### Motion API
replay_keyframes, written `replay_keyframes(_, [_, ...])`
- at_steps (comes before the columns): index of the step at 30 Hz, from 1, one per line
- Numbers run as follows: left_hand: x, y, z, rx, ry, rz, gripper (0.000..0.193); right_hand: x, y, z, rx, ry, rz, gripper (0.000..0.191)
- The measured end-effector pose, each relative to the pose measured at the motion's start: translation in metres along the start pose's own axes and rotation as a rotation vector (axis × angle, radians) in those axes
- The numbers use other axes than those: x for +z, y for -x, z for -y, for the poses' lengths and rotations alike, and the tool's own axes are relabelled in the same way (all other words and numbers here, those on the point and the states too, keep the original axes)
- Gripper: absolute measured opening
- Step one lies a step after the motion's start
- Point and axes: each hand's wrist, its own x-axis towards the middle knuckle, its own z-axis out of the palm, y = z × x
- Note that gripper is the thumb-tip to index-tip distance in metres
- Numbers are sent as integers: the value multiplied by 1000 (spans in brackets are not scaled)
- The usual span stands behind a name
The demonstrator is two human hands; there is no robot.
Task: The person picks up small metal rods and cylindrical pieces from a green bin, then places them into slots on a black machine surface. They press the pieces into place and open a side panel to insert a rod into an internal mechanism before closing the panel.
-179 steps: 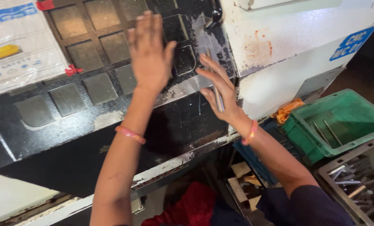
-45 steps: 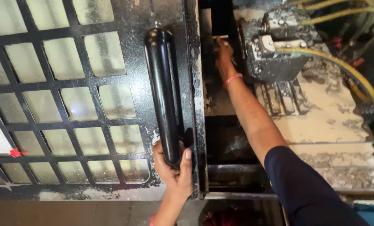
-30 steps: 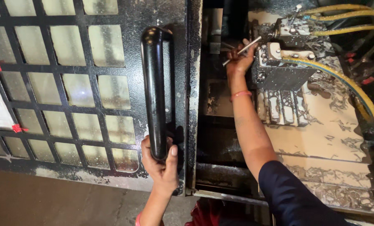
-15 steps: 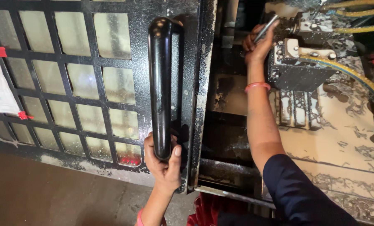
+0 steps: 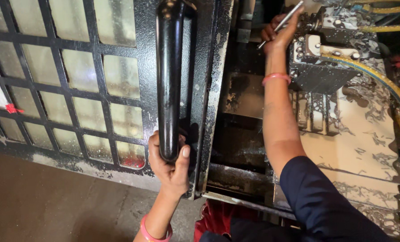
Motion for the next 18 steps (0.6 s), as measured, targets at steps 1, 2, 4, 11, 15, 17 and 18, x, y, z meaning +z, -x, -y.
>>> replay_keyframes(1, [0,0,0,-2,8,-1,29,1,-2,3,35,-85,-38,67])
replay_keyframes(2, [1,-1,-1,-7,18,-3,29,1,-4,5,50,-81,-69,68])
replay_keyframes(4, [2,-2,-1,-11,19,-5,29,6,-12,7,78,-74,-122,71])
replay_keyframes(11, [9,-1,-6,-73,39,-8,28,10,-6,5,143,-219,-6,61])
replay_keyframes(15, [11,-5,-6,-45,50,13,28,14,-3,-6,140,-183,-31,65])
replay_keyframes(17, [10,-4,-7,-59,47,23,29,16,-3,-12,155,-47,-62,64])
replay_keyframes(18, [9,-5,-7,-62,45,27,30,18,-3,-17,167,74,-31,63])
